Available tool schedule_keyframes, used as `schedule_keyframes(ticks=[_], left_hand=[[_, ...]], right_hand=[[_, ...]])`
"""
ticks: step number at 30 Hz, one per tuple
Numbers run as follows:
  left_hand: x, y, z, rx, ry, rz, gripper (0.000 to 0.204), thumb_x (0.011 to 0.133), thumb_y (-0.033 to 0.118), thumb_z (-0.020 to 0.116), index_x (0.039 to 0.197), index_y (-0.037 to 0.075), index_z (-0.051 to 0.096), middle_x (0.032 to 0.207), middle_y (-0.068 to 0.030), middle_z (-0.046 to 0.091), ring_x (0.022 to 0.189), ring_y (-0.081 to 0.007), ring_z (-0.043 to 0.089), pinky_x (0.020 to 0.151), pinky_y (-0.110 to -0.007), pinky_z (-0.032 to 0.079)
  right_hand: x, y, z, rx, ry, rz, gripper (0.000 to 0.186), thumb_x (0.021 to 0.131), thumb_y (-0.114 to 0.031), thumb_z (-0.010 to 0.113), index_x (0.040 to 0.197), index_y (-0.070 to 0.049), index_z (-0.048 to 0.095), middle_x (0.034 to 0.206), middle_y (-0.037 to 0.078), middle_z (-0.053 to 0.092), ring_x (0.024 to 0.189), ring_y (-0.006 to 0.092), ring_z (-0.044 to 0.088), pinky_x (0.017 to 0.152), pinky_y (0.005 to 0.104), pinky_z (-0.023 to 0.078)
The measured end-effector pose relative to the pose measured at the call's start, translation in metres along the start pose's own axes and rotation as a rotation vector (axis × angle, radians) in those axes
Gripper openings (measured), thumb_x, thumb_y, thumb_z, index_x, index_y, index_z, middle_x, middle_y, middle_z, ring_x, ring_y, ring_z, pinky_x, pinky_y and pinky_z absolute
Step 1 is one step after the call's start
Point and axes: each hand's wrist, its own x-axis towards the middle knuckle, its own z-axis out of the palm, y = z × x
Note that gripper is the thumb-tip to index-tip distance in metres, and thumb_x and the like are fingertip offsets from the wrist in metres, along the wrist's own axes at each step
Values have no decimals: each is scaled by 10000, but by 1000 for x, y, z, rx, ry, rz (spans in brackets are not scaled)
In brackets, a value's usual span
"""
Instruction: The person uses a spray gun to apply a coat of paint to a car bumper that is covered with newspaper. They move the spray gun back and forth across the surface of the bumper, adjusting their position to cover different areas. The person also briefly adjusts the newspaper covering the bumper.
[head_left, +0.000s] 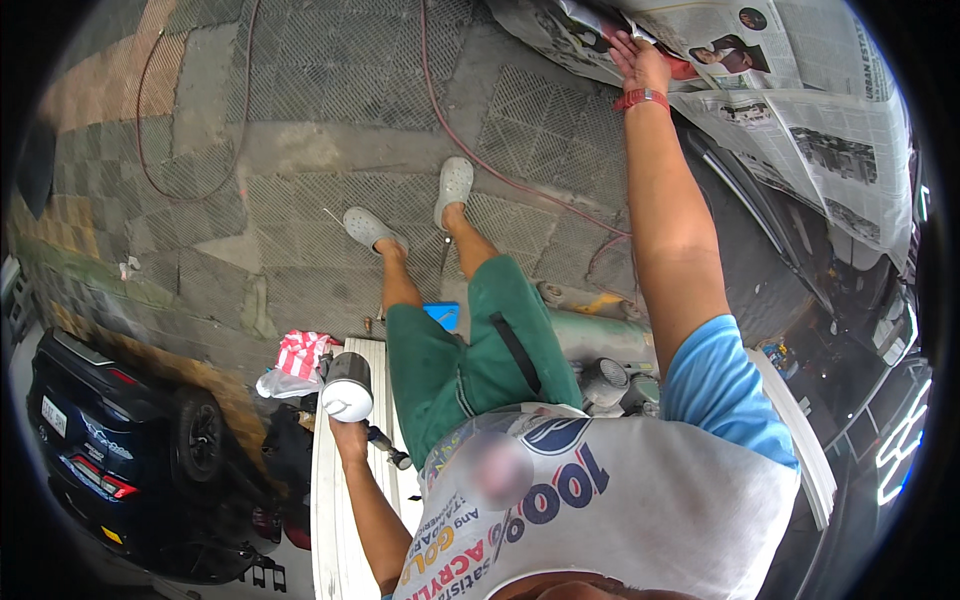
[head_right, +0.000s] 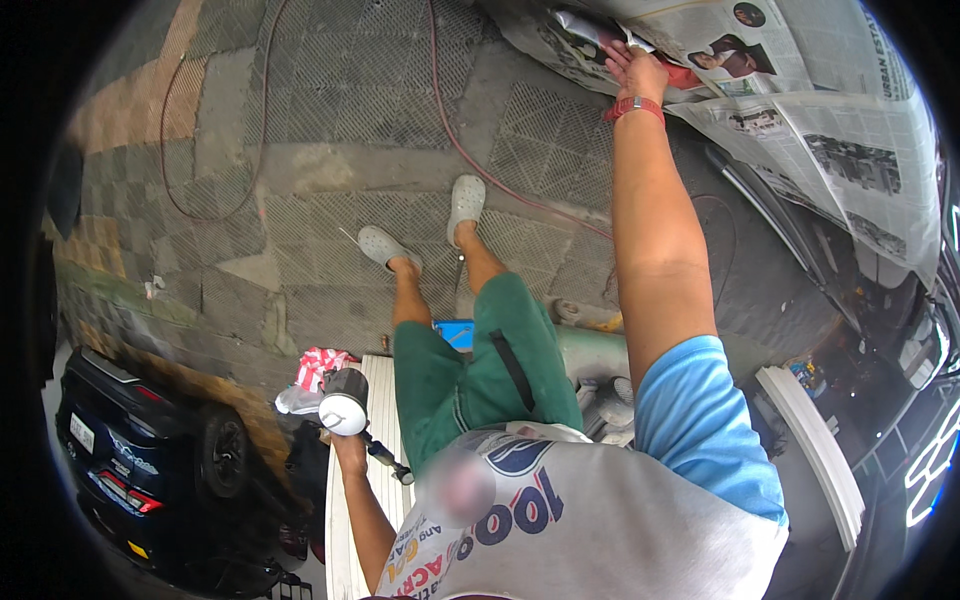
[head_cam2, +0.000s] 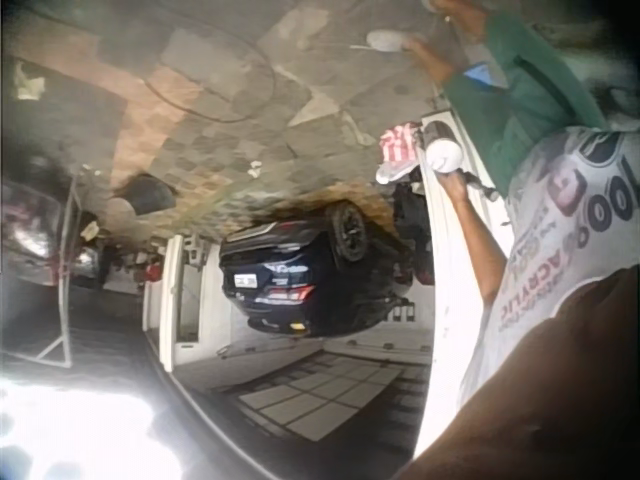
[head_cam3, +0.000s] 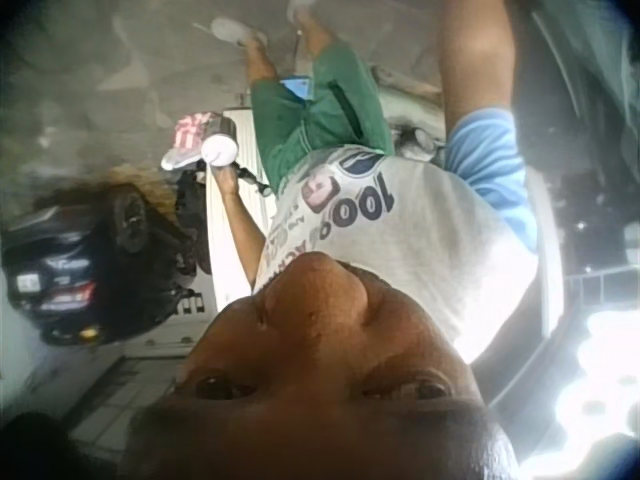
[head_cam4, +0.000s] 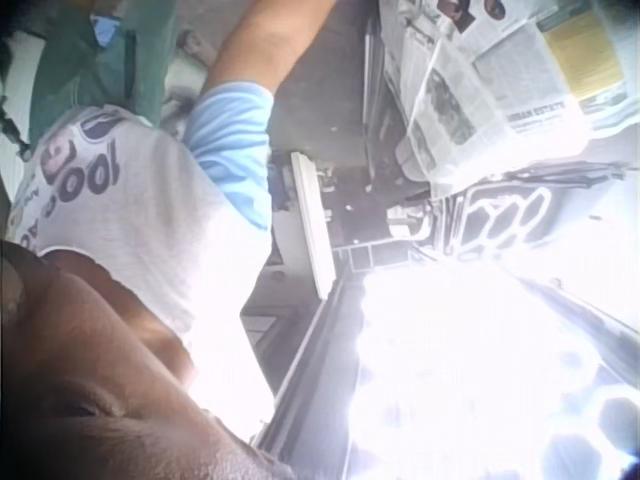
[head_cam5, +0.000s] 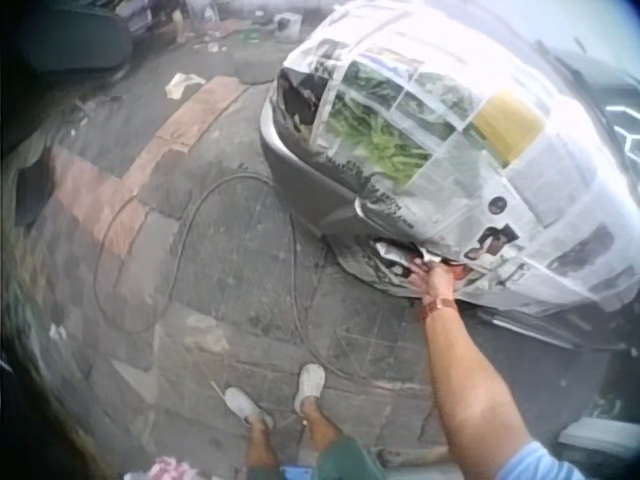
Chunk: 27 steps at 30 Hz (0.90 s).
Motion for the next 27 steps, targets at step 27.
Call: schedule_keyframes(ticks=[27], left_hand=[[32,-56,13,-45,31,-24,404,980,198,631,1331,4,584,907,-59,646,682,-121,551,591,-294,444]], right_hand=[[35,77,45,250,151,-219,276,859,-60,827,1042,41,647,919,159,730,727,282,737,540,372,601]])
